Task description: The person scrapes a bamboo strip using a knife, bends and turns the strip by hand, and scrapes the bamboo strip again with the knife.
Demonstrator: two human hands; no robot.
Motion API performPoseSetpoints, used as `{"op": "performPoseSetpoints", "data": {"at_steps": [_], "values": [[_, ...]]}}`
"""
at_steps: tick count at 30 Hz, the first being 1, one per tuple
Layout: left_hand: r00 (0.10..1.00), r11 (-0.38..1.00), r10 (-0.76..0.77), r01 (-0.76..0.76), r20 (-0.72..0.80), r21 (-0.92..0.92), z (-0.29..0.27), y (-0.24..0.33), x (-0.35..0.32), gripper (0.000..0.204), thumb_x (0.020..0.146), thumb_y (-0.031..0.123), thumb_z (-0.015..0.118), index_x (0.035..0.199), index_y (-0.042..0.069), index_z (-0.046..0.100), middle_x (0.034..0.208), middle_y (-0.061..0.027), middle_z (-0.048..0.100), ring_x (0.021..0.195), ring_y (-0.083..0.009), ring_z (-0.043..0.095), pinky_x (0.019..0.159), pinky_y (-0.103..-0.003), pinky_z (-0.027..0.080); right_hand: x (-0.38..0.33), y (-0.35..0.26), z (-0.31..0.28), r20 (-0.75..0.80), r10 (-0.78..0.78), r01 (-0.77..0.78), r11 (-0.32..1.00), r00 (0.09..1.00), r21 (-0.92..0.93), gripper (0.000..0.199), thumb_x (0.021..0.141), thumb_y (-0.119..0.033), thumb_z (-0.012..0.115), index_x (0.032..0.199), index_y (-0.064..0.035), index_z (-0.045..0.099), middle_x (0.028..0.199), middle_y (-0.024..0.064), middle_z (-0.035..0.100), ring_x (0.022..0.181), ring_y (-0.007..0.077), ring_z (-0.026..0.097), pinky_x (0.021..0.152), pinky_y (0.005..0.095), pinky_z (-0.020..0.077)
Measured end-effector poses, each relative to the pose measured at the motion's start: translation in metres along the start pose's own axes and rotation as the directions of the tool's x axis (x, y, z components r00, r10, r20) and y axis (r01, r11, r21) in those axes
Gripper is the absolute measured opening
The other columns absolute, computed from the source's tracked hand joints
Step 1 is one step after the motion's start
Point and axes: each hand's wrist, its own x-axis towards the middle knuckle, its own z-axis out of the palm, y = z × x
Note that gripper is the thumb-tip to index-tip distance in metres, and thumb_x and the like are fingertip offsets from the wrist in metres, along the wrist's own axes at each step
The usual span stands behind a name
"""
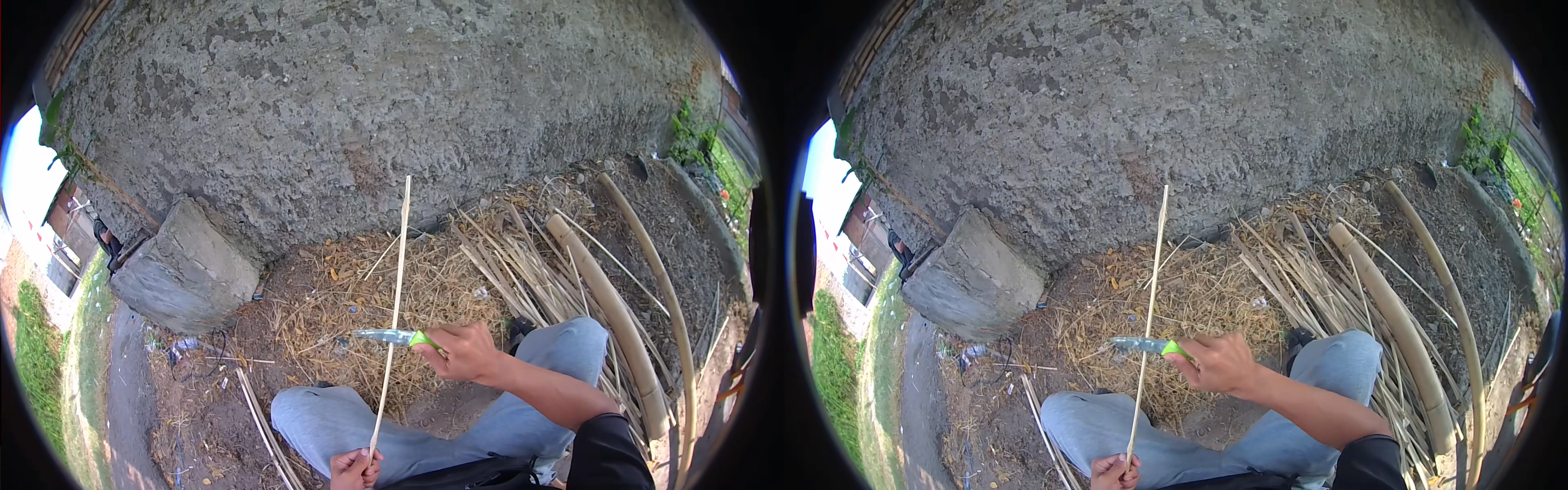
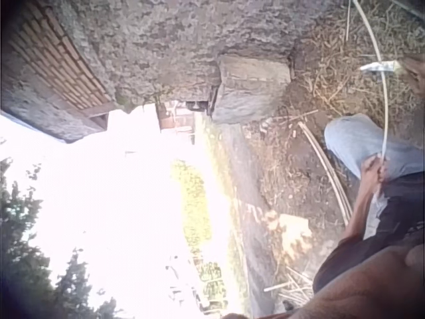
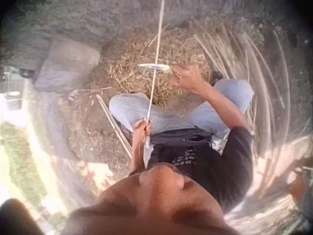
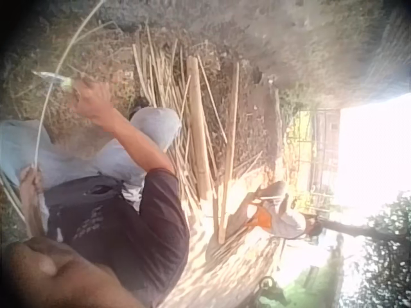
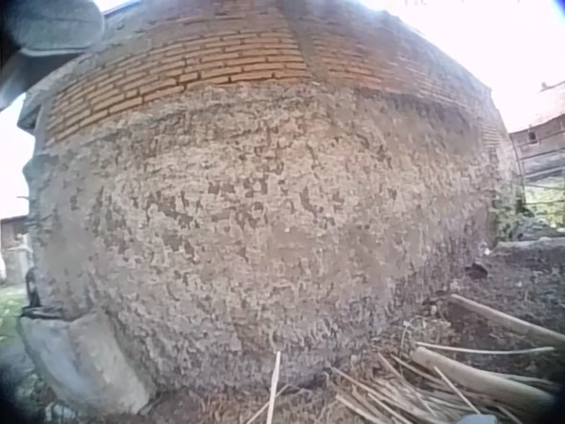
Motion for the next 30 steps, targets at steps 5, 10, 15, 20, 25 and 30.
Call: {"op": "performPoseSetpoints", "data": {"at_steps": [5, 10, 15, 20, 25, 30], "values": [[0.999, 1.0, 0.012, -0.011, 0.043, -0.022, 0.0, -0.001, -0.001, 0.028, 0.099, 0.026, 0.055, 0.09, 0.0, 0.06, 0.06, 0.0003, 0.048, 0.043, -0.006, 0.037, 0.039, -0.02, 0.026, 0.029, 0.032, -0.006, -0.163, 0.173, -0.181, 0.983, 0.971, -0.035, 0.027, 0.092, -0.03, 0.064, 0.079, -0.0072, 0.07, 0.053, 0.005, 0.059, 0.035, 0.0163, 0.05, 0.031, 0.0325, 0.0326], [0.997, 0.996, 0.076, -0.076, 0.016, 0.036, 0.006, 0.01, 0.023, 0.029, 0.1, 0.027, 0.054, 0.091, 0.0, 0.06, 0.059, 0.0009, 0.048, 0.042, -0.005, 0.035, 0.037, -0.02, 0.024, -0.019, -0.035, 0.009, 0.138, -0.135, 0.122, 0.988, 0.981, 0.096, 0.024, 0.088, -0.032, 0.067, 0.086, -0.0084, 0.069, 0.054, 0.004, 0.059, 0.036, 0.018, 0.052, 0.032, 0.0326, 0.036], [0.984, 0.995, 0.097, -0.102, 0.146, 0.021, 0.038, 0.052, 0.045, 0.03, 0.101, 0.021, 0.05, 0.094, -0.008, 0.059, 0.06, -0.0024, 0.045, 0.044, -0.005, 0.031, 0.038, -0.022, 0.019, -0.019, -0.03, 0.015, 0.155, -0.111, 0.086, 0.984, 0.982, 0.158, 0.022, 0.085, -0.032, 0.07, 0.088, -0.01, 0.069, 0.06, 0.0027, 0.062, 0.038, 0.0174, 0.054, 0.032, 0.0335, 0.0364], [0.978, 0.996, 0.079, -0.069, 0.195, -0.057, 0.059, 0.065, 0.057, 0.029, 0.101, 0.02, 0.05, 0.092, -0.007, 0.058, 0.059, -0.0028, 0.044, 0.043, -0.0056, 0.031, 0.038, -0.022, 0.018, -0.021, -0.034, 0.013, 0.074, -0.153, 0.142, 0.981, 0.986, 0.135, 0.026, 0.08, -0.033, 0.075, 0.088, -0.0095, 0.068, 0.061, 0.001, 0.061, 0.038, 0.0158, 0.054, 0.033, 0.0309, 0.0385], [0.968, 0.989, 0.14, -0.127, 0.208, -0.076, 0.072, 0.074, 0.051, 0.03, 0.101, 0.019, 0.047, 0.093, -0.008, 0.058, 0.059, -0.0023, 0.042, 0.043, -0.0052, 0.03, 0.038, -0.022, 0.018, -0.006, -0.022, 0.007, -0.007, -0.128, 0.128, 0.982, 0.992, 0.136, 0.027, 0.084, -0.036, 0.071, 0.088, -0.0105, 0.067, 0.058, 0.0008, 0.058, 0.037, 0.0145, 0.052, 0.032, 0.0309, 0.0364], [0.959, 0.987, 0.133, -0.106, 0.251, -0.118, 0.071, 0.074, 0.054, 0.033, 0.102, 0.021, 0.048, 0.092, -0.009, 0.058, 0.059, -0.002, 0.043, 0.044, -0.0049, 0.03, 0.038, -0.022, 0.018, -0.007, -0.028, 0.004, -0.031, -0.113, 0.115, 0.991, 0.993, 0.073, 0.024, 0.081, -0.031, 0.075, 0.085, -0.0085, 0.066, 0.055, -0.0001, 0.053, 0.036, 0.0143, 0.049, 0.032, 0.0309, 0.0343]]}}
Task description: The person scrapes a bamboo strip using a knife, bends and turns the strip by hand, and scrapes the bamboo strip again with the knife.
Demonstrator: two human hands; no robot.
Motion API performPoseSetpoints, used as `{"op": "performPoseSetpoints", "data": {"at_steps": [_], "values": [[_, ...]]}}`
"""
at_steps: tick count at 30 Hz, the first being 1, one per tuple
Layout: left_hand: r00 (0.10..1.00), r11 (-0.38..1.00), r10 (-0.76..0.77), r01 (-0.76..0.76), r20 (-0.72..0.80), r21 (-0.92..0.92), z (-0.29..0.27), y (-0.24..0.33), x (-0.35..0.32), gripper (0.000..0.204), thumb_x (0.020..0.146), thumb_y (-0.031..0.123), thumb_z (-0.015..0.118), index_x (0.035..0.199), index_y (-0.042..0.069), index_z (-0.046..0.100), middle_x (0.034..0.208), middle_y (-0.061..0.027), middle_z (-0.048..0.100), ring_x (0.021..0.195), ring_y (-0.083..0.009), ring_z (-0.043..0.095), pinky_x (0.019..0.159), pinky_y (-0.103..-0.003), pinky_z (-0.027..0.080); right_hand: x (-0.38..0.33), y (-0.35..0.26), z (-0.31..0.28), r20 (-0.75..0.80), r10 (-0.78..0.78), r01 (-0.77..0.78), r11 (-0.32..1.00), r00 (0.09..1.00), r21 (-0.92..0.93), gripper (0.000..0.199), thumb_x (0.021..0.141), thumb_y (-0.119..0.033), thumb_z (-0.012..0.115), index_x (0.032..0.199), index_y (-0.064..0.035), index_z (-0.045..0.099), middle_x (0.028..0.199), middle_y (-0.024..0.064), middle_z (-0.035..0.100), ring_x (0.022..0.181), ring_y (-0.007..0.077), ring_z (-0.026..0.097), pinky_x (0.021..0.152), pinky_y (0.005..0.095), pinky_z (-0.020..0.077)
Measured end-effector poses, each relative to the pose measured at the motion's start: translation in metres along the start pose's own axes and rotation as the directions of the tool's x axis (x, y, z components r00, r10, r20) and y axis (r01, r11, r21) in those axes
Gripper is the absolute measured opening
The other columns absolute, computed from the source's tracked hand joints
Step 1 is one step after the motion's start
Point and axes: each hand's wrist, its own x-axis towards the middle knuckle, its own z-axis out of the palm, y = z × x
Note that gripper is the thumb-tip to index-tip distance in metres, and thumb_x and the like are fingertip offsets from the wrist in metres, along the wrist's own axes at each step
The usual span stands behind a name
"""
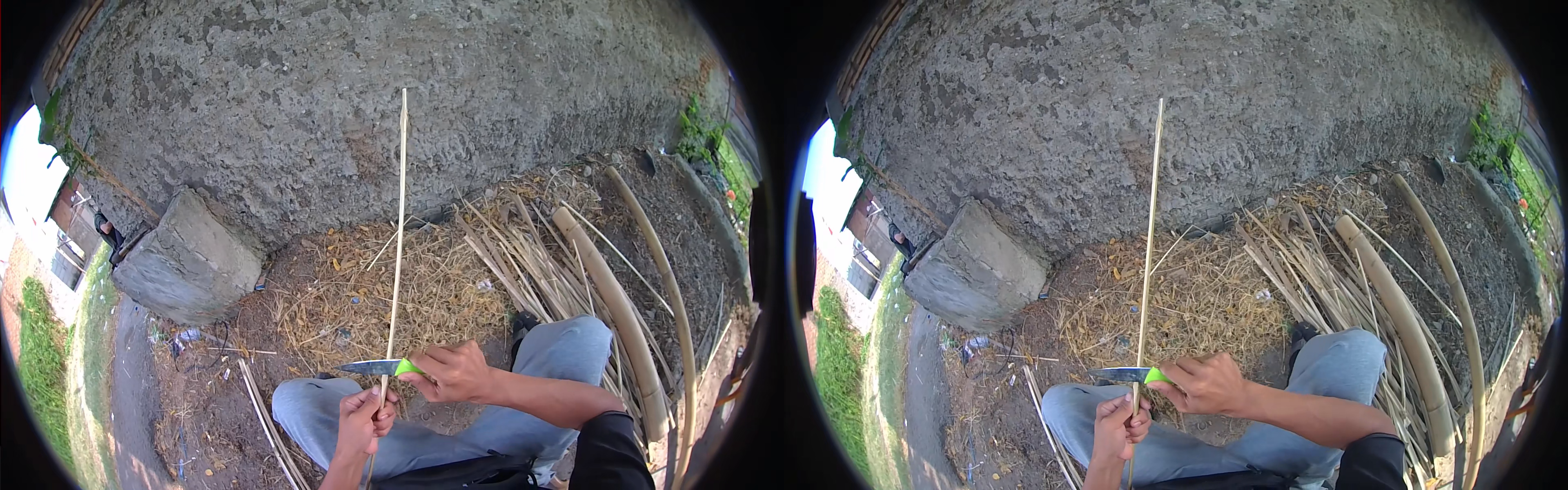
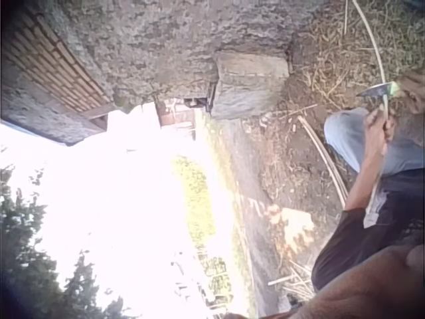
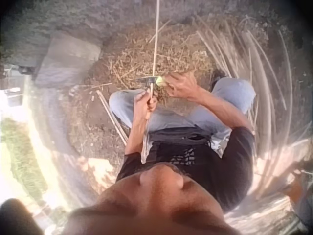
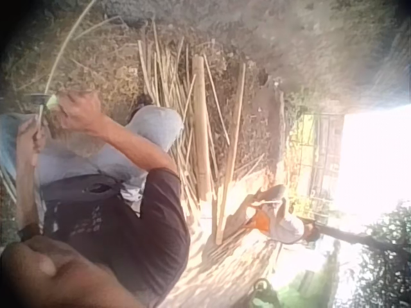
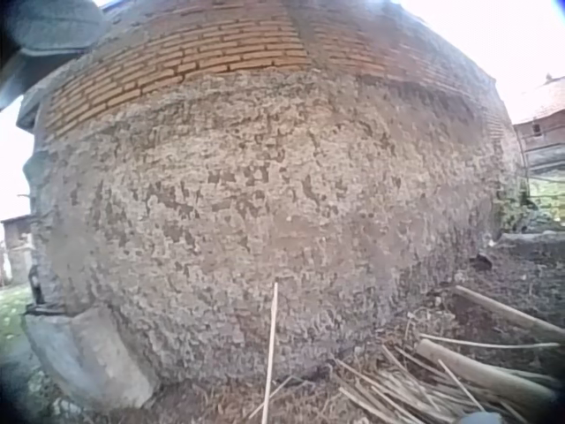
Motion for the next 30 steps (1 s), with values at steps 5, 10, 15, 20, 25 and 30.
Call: {"op": "performPoseSetpoints", "data": {"at_steps": [5, 10, 15, 20, 25, 30], "values": [[0.996, 0.997, 0.052, -0.049, -0.067, 0.058, 0.004, 0.005, -0.009, 0.032, 0.102, 0.02, 0.048, 0.091, -0.008, 0.058, 0.059, -0.0016, 0.043, 0.043, -0.0048, 0.03, 0.038, -0.022, 0.018, 0.012, 0.009, -0.007, -0.003, 0.036, -0.036, 0.999, 0.999, -0.014, 0.026, 0.082, -0.033, 0.074, 0.084, -0.0085, 0.067, 0.055, 0.0011, 0.056, 0.035, 0.0151, 0.05, 0.031, 0.0315, 0.0349], [0.995, 0.996, 0.068, -0.063, -0.07, 0.063, -0.001, 0.003, -0.008, 0.032, 0.103, 0.02, 0.048, 0.091, -0.008, 0.058, 0.059, -0.0012, 0.043, 0.044, -0.0047, 0.031, 0.038, -0.022, 0.018, 0.004, -0.004, -0.003, 0.005, 0.005, -0.005, 1.0, 1.0, 0.017, 0.025, 0.085, -0.034, 0.071, 0.082, -0.0094, 0.066, 0.056, 0.0023, 0.058, 0.036, 0.0176, 0.052, 0.031, 0.0335, 0.0361], [0.994, 0.997, 0.066, -0.063, -0.082, 0.038, -0.007, 0.004, -0.015, 0.032, 0.103, 0.019, 0.048, 0.091, -0.009, 0.058, 0.058, -0.0009, 0.043, 0.044, -0.0042, 0.03, 0.039, -0.022, 0.018, 0.017, 0.013, -0.004, -0.063, 0.132, -0.136, 0.989, 0.989, -0.052, 0.024, 0.085, -0.033, 0.071, 0.084, -0.0095, 0.067, 0.055, 0.0019, 0.057, 0.036, 0.0179, 0.053, 0.031, 0.0337, 0.0357], [0.995, 0.988, 0.078, -0.067, -0.07, 0.141, -0.009, 0.001, -0.02, 0.032, 0.103, 0.019, 0.046, 0.089, -0.007, 0.057, 0.057, -0.0025, 0.042, 0.042, -0.0053, 0.03, 0.038, -0.022, 0.017, 0.019, 0.027, -0.004, -0.087, 0.118, -0.123, 0.991, 0.989, -0.061, 0.023, 0.087, -0.033, 0.069, 0.085, -0.0096, 0.068, 0.054, 0.0016, 0.056, 0.036, 0.0181, 0.051, 0.031, 0.0336, 0.0354], [0.994, 0.986, 0.041, -0.024, -0.102, 0.165, -0.019, -0.005, -0.026, 0.033, 0.103, 0.019, 0.046, 0.089, -0.009, 0.057, 0.058, -0.0033, 0.042, 0.043, -0.0052, 0.03, 0.038, -0.021, 0.018, 0.017, 0.031, -0.006, -0.101, 0.111, -0.118, 0.991, 0.989, -0.07, 0.024, 0.088, -0.033, 0.068, 0.087, -0.009, 0.07, 0.053, 0.0019, 0.057, 0.036, 0.0162, 0.051, 0.03, 0.0327, 0.0343], [0.993, 0.997, 0.023, -0.013, -0.12, 0.077, -0.022, -0.005, -0.031, 0.027, 0.097, 0.018, 0.057, 0.089, -0.008, 0.06, 0.058, -0.0067, 0.049, 0.042, -0.0089, 0.038, 0.038, -0.025, 0.026, 0.018, 0.026, -0.008, -0.12, 0.14, -0.15, 0.985, 0.983, -0.084, 0.026, 0.088, -0.034, 0.068, 0.086, -0.0077, 0.07, 0.055, 0.003, 0.06, 0.035, 0.0163, 0.051, 0.03, 0.0322, 0.0336]]}}
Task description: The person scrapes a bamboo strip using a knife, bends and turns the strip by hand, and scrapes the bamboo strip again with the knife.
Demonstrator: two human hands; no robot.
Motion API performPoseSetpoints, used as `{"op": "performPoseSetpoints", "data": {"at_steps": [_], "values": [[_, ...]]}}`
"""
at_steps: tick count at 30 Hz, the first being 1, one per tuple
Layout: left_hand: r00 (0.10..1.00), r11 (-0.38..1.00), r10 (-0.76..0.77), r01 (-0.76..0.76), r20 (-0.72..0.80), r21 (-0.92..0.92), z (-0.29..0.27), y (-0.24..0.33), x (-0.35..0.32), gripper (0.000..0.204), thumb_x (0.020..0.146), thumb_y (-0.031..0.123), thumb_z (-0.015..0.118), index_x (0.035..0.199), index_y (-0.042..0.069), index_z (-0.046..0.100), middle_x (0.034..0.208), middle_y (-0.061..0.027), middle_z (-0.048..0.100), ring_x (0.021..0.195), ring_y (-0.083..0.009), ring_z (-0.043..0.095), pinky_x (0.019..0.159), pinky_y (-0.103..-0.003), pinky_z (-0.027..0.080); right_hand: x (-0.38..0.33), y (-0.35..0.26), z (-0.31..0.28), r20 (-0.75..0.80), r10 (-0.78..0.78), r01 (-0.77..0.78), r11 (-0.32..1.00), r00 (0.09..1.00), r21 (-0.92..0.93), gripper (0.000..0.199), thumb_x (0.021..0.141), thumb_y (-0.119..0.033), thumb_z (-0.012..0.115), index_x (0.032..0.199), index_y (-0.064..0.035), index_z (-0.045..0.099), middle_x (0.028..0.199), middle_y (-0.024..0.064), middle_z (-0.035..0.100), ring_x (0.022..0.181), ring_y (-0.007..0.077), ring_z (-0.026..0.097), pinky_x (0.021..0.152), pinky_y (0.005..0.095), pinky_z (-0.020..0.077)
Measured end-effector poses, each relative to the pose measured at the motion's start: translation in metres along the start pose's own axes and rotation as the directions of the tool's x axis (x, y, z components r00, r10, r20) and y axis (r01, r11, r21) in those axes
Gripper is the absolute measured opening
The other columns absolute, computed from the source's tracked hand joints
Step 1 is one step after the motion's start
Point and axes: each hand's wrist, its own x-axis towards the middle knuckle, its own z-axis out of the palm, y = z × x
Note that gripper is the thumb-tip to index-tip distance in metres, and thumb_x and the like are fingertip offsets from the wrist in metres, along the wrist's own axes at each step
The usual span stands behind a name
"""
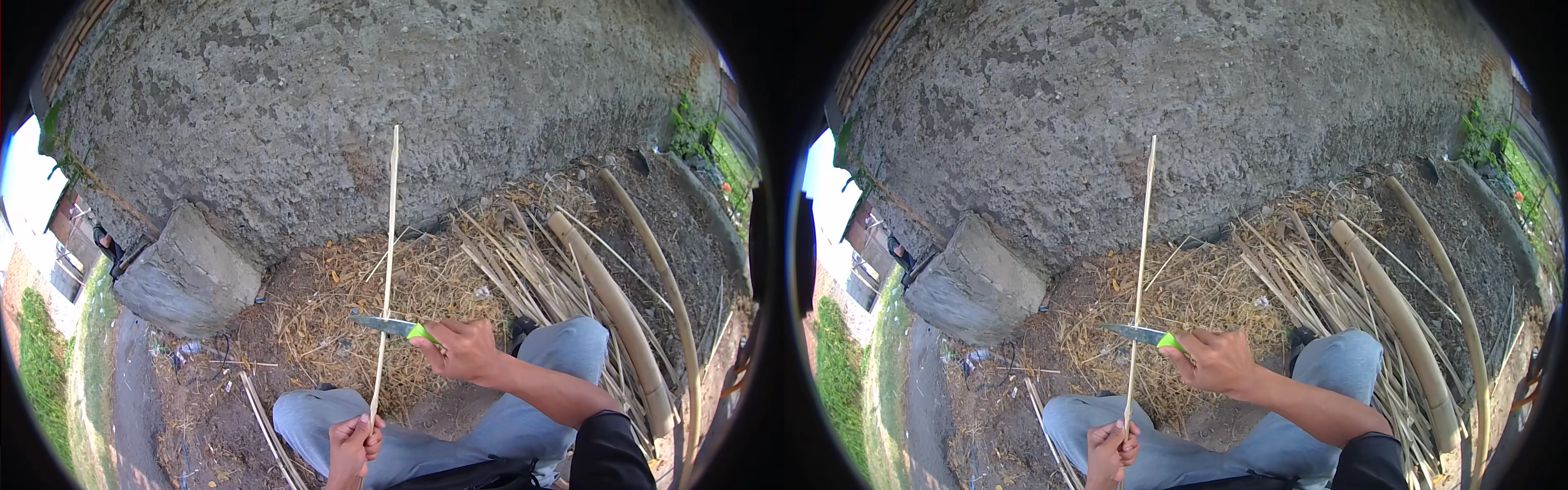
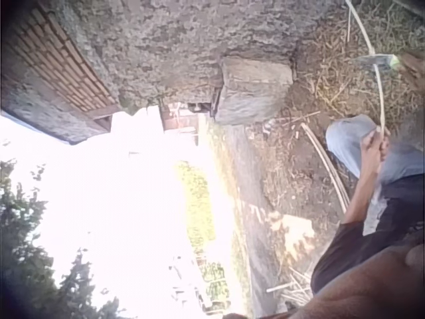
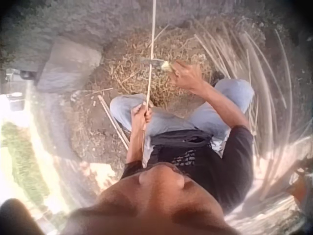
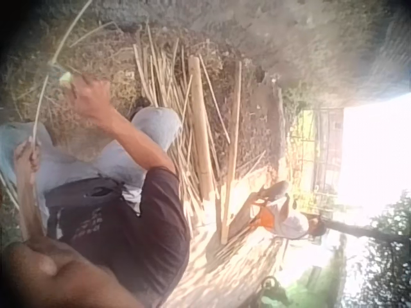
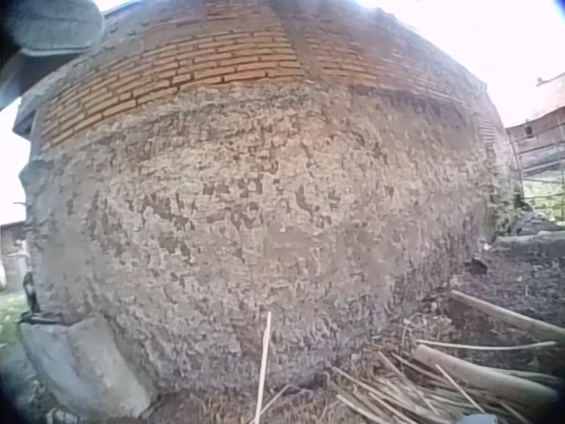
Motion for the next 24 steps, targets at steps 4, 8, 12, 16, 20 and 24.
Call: {"op": "performPoseSetpoints", "data": {"at_steps": [4, 8, 12, 16, 20, 24], "values": [[1.0, 0.996, 0.008, -0.007, -0.01, 0.091, -0.004, -0.015, -0.008, 0.031, 0.101, 0.029, 0.053, 0.091, 0.001, 0.06, 0.059, 0.0014, 0.047, 0.042, -0.0043, 0.036, 0.037, -0.02, 0.024, 0.0, 0.009, -0.003, -0.022, -0.002, 0.002, 1.0, 1.0, -0.003, 0.024, 0.09, -0.032, 0.066, 0.083, -0.0083, 0.07, 0.056, 0.0043, 0.062, 0.037, 0.0187, 0.054, 0.031, 0.0338, 0.0356], [0.997, 0.992, -0.058, 0.064, -0.058, 0.112, -0.008, -0.02, -0.02, 0.03, 0.101, 0.029, 0.052, 0.093, 0.001, 0.06, 0.059, 0.0019, 0.045, 0.042, -0.0043, 0.035, 0.037, -0.02, 0.024, 0.017, 0.023, -0.005, -0.077, 0.095, -0.096, 0.995, 0.993, -0.012, 0.026, 0.09, -0.031, 0.066, 0.082, -0.0068, 0.069, 0.056, 0.0059, 0.062, 0.037, 0.0192, 0.053, 0.032, 0.0342, 0.0348], [0.985, 0.985, -0.12, 0.133, -0.124, 0.109, -0.017, -0.028, -0.029, 0.029, 0.101, 0.027, 0.052, 0.092, 0.001, 0.059, 0.059, 0.0016, 0.045, 0.043, -0.0049, 0.035, 0.038, -0.02, 0.024, 0.01, 0.029, -0.002, -0.054, 0.141, -0.141, 0.99, 0.989, -0.005, 0.025, 0.092, -0.029, 0.063, 0.081, -0.0074, 0.07, 0.051, 0.0056, 0.058, 0.035, 0.0168, 0.05, 0.031, 0.0329, 0.0311], [0.991, 0.99, -0.109, 0.116, -0.081, 0.082, -0.032, -0.038, -0.043, 0.029, 0.101, 0.027, 0.053, 0.09, 0.001, 0.058, 0.059, 0.0011, 0.045, 0.043, -0.0051, 0.036, 0.039, -0.02, 0.025, 0.026, 0.038, -0.003, -0.123, 0.14, -0.138, 0.99, 0.983, 0.022, 0.027, 0.092, -0.028, 0.063, 0.077, -0.0069, 0.07, 0.045, 0.0043, 0.053, 0.033, 0.017, 0.049, 0.031, 0.0332, 0.0294], [0.984, 0.978, -0.104, 0.128, -0.148, 0.167, -0.039, -0.039, -0.052, 0.028, 0.101, 0.027, 0.053, 0.087, 0.003, 0.059, 0.058, 0.0006, 0.047, 0.044, -0.0052, 0.036, 0.039, -0.02, 0.025, 0.024, 0.047, -0.008, -0.062, 0.205, -0.208, 0.977, 0.977, -0.056, 0.027, 0.092, -0.029, 0.063, 0.077, -0.0066, 0.069, 0.046, 0.0054, 0.054, 0.033, 0.0186, 0.048, 0.032, 0.0353, 0.0313], [0.975, 0.969, -0.133, 0.166, -0.178, 0.182, -0.043, -0.04, -0.059, 0.028, 0.1, 0.028, 0.055, 0.085, 0.004, 0.059, 0.058, 0.0011, 0.048, 0.043, -0.0052, 0.036, 0.039, -0.021, 0.025, 0.028, 0.054, -0.007, -0.114, 0.197, -0.199, 0.98, 0.974, -0.014, 0.031, 0.092, -0.032, 0.063, 0.078, -0.0057, 0.07, 0.046, 0.0072, 0.054, 0.032, 0.0178, 0.046, 0.032, 0.0345, 0.0301]]}}
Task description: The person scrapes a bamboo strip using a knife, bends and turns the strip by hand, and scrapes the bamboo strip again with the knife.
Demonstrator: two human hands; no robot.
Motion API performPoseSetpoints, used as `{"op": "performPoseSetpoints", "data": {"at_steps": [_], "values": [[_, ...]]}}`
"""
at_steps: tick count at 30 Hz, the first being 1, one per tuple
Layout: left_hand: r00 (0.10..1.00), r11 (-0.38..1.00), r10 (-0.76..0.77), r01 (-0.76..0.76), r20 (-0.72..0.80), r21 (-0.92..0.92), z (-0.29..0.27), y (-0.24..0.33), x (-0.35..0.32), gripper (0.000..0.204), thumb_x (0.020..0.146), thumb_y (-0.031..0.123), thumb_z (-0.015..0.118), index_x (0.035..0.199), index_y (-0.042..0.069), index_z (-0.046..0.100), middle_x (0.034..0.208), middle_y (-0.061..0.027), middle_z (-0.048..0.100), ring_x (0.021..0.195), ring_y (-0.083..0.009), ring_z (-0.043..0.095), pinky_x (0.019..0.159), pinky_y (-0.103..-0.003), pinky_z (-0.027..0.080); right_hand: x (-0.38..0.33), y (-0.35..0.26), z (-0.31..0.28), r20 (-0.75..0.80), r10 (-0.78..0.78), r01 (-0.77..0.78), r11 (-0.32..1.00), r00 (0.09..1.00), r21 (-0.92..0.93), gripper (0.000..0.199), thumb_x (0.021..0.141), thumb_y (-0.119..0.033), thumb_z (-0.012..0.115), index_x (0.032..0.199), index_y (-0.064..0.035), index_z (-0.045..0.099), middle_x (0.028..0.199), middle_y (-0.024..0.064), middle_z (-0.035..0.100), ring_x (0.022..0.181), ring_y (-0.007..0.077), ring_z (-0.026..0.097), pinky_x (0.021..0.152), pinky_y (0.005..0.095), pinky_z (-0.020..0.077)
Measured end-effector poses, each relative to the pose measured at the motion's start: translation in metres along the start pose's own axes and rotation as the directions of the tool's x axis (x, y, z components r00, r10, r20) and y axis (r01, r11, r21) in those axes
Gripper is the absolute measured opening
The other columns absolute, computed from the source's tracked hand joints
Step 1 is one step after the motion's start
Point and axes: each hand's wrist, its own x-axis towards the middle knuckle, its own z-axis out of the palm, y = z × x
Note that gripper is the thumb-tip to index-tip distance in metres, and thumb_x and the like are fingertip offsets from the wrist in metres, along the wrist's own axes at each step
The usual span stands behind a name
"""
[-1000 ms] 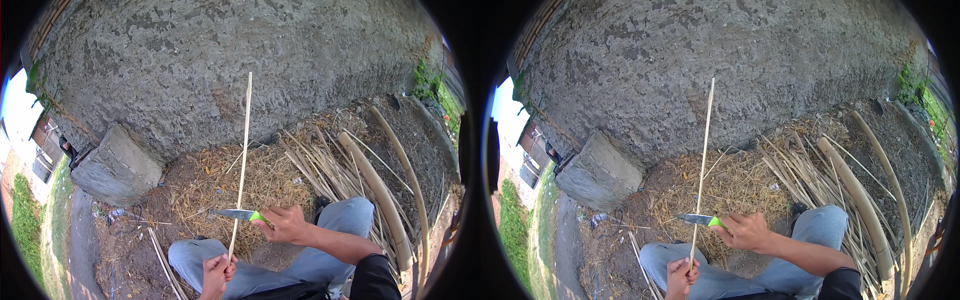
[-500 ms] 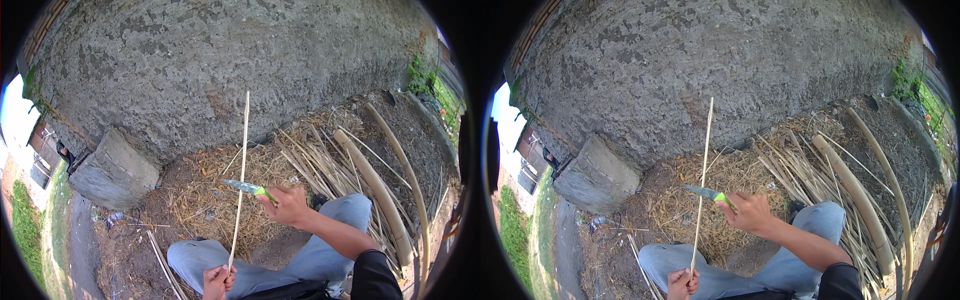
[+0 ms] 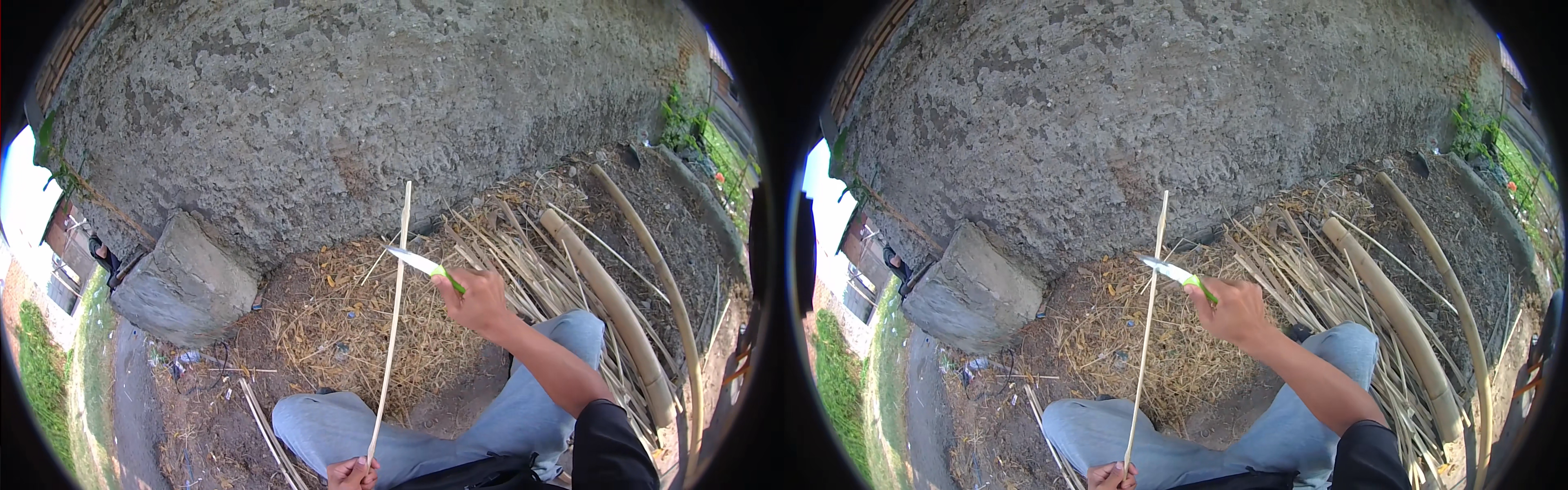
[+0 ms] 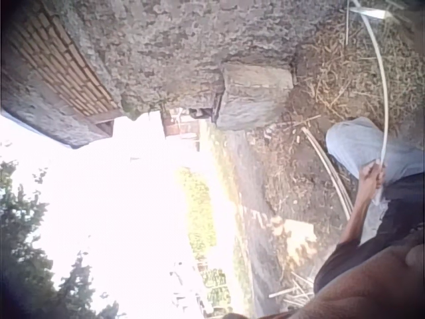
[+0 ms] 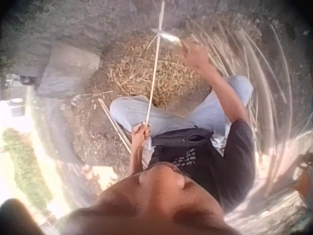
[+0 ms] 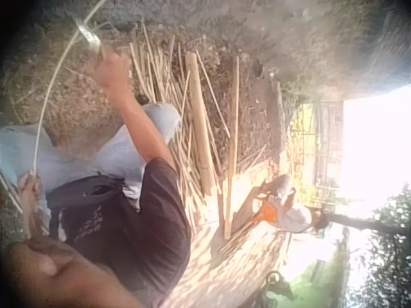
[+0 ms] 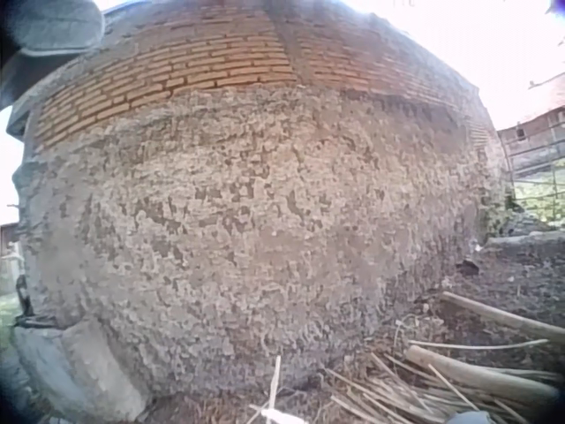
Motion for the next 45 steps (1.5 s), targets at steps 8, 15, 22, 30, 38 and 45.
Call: {"op": "performPoseSetpoints", "data": {"at_steps": [8, 15, 22, 30, 38, 45], "values": [[1.0, 0.997, 0.021, -0.021, 0.013, 0.068, -0.01, -0.01, -0.008, 0.027, 0.099, 0.026, 0.056, 0.084, 0.005, 0.06, 0.057, 0.002, 0.047, 0.043, -0.0062, 0.037, 0.039, -0.021, 0.027, 0.021, 0.021, -0.011, 0.002, 0.263, -0.258, 0.948, 0.965, -0.188, 0.027, 0.091, -0.026, 0.064, 0.079, -0.0019, 0.069, 0.052, 0.0121, 0.056, 0.043, 0.0277, 0.054, 0.043, 0.0389, 0.0387], [1.0, 0.999, 0.009, -0.009, 0.008, 0.036, -0.026, -0.029, 0.005, 0.026, 0.099, 0.024, 0.054, 0.083, 0.005, 0.061, 0.057, 0.0031, 0.046, 0.044, -0.0062, 0.037, 0.04, -0.021, 0.027, -0.038, -0.01, 0.005, 0.095, -0.112, 0.108, 0.993, 0.989, 0.048, 0.027, 0.091, -0.03, 0.064, 0.078, -0.0068, 0.067, 0.052, 0.0063, 0.057, 0.038, 0.0227, 0.054, 0.034, 0.0365, 0.0374], [0.994, 0.992, 0.107, -0.107, 0.003, 0.07, -0.031, -0.047, 0.008, 0.03, 0.1, 0.028, 0.053, 0.078, 0.008, 0.059, 0.056, 0.0037, 0.045, 0.044, -0.0057, 0.036, 0.041, -0.021, 0.026, -0.046, -0.012, 0.011, 0.113, -0.183, 0.176, 0.982, 0.977, 0.074, 0.03, 0.092, -0.037, 0.063, 0.081, -0.0097, 0.068, 0.055, 0.0053, 0.06, 0.035, 0.0204, 0.052, 0.032, 0.0359, 0.0361], [0.993, 0.989, 0.092, -0.083, -0.068, 0.119, -0.036, -0.052, 0.01, 0.033, 0.101, 0.027, 0.051, 0.074, 0.009, 0.056, 0.056, 0.0044, 0.042, 0.045, -0.0057, 0.034, 0.042, -0.022, 0.024, -0.016, 0.01, 0.011, 0.095, -0.131, 0.135, 0.99, 0.987, -0.037, 0.029, 0.092, -0.031, 0.063, 0.077, -0.0079, 0.07, 0.049, 0.0065, 0.057, 0.034, 0.0196, 0.049, 0.033, 0.0342, 0.033], [0.997, 0.992, 0.054, -0.048, -0.054, 0.114, -0.048, -0.058, 0.008, 0.028, 0.099, 0.021, 0.053, 0.074, 0.008, 0.058, 0.055, 0.0046, 0.044, 0.046, -0.0058, 0.036, 0.043, -0.023, 0.024, -0.005, 0.019, 0.009, 0.056, -0.163, 0.167, 0.982, 0.985, -0.084, 0.033, 0.093, -0.035, 0.061, 0.075, -0.0076, 0.068, 0.052, 0.0047, 0.059, 0.034, 0.0177, 0.048, 0.032, 0.0355, 0.0319], [0.999, 0.992, 0.026, -0.021, -0.042, 0.123, -0.047, -0.048, 0.004, 0.026, 0.099, 0.02, 0.054, 0.078, 0.007, 0.062, 0.055, 0.0055, 0.044, 0.046, -0.0052, 0.035, 0.043, -0.022, 0.024, 0.005, 0.03, 0.008, 0.024, -0.081, 0.083, 0.992, 0.996, -0.094, 0.032, 0.091, -0.032, 0.064, 0.069, -0.0083, 0.065, 0.047, 0.0059, 0.053, 0.036, 0.0224, 0.05, 0.036, 0.0365, 0.0345]]}}
